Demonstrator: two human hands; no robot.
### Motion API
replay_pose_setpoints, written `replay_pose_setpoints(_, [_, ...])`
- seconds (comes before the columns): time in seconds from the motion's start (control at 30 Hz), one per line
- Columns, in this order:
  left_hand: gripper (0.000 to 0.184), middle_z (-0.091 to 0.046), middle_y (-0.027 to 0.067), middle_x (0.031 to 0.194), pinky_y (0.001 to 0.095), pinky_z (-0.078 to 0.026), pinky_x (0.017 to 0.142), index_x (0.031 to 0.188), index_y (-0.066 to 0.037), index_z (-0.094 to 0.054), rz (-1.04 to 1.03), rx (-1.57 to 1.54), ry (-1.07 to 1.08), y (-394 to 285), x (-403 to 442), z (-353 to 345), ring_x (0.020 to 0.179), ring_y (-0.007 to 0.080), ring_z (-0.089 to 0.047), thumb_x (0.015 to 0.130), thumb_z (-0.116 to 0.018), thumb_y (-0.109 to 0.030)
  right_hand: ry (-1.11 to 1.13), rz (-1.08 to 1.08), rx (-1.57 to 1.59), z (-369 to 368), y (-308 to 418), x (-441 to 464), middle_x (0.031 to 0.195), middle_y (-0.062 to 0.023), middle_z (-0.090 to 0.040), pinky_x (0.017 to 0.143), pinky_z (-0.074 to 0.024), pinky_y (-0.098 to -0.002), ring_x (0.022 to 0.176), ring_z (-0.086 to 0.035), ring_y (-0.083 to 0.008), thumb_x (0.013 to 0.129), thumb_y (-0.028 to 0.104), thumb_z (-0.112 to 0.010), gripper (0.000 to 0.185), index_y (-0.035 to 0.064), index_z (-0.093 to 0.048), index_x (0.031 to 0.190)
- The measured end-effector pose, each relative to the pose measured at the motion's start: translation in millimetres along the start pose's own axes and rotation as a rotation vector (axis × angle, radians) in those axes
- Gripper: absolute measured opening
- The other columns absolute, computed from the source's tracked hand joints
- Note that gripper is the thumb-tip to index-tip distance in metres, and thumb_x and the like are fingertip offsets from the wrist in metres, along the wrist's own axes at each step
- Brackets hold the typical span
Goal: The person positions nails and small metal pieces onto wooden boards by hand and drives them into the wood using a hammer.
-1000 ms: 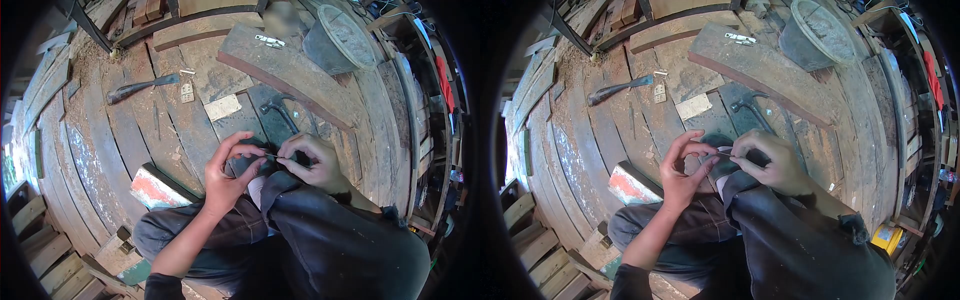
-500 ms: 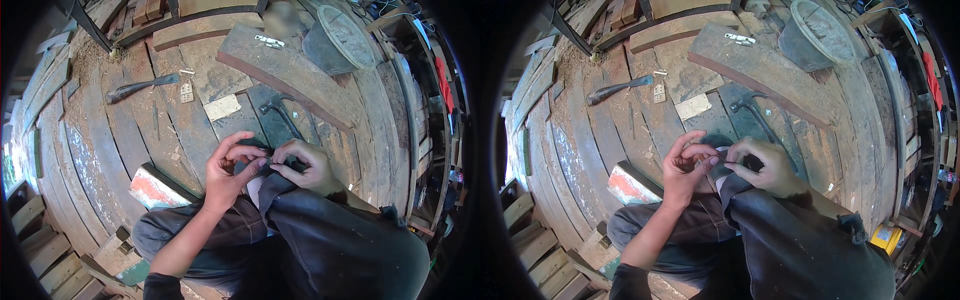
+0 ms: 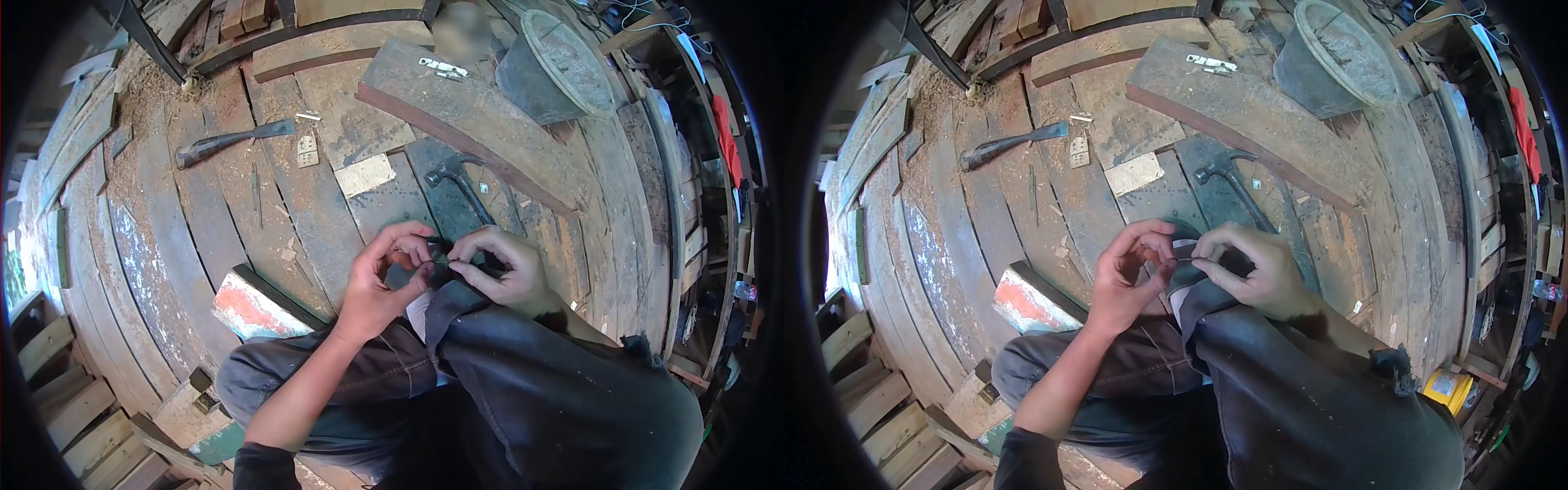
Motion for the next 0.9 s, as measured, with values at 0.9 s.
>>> replay_pose_setpoints(0.9, [0.048, -0.063, 0.0029, 0.089, 0.0226, -0.051, 0.076, 0.126, -0.005, -0.055, -0.037, 0.598, -0.395, 50.5, 92.2, 150.4, 0.081, 0.0081, -0.06, 0.08, -0.065, 0.008, -0.126, -0.444, -0.278, 51.8, -163.3, -25.9, 0.092, -0.0069, -0.059, 0.074, -0.0519, -0.0297, 0.082, -0.061, -0.0152, 0.086, 0.015, -0.076, 0.027, 0.0025, -0.058, 0.102])
Point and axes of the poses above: each hand's wrist, its own x-axis towards the middle knuckle, its own z-axis out of the back of the hand, y = z × x, the point moved 4 cm from there along x, towards the middle knuckle
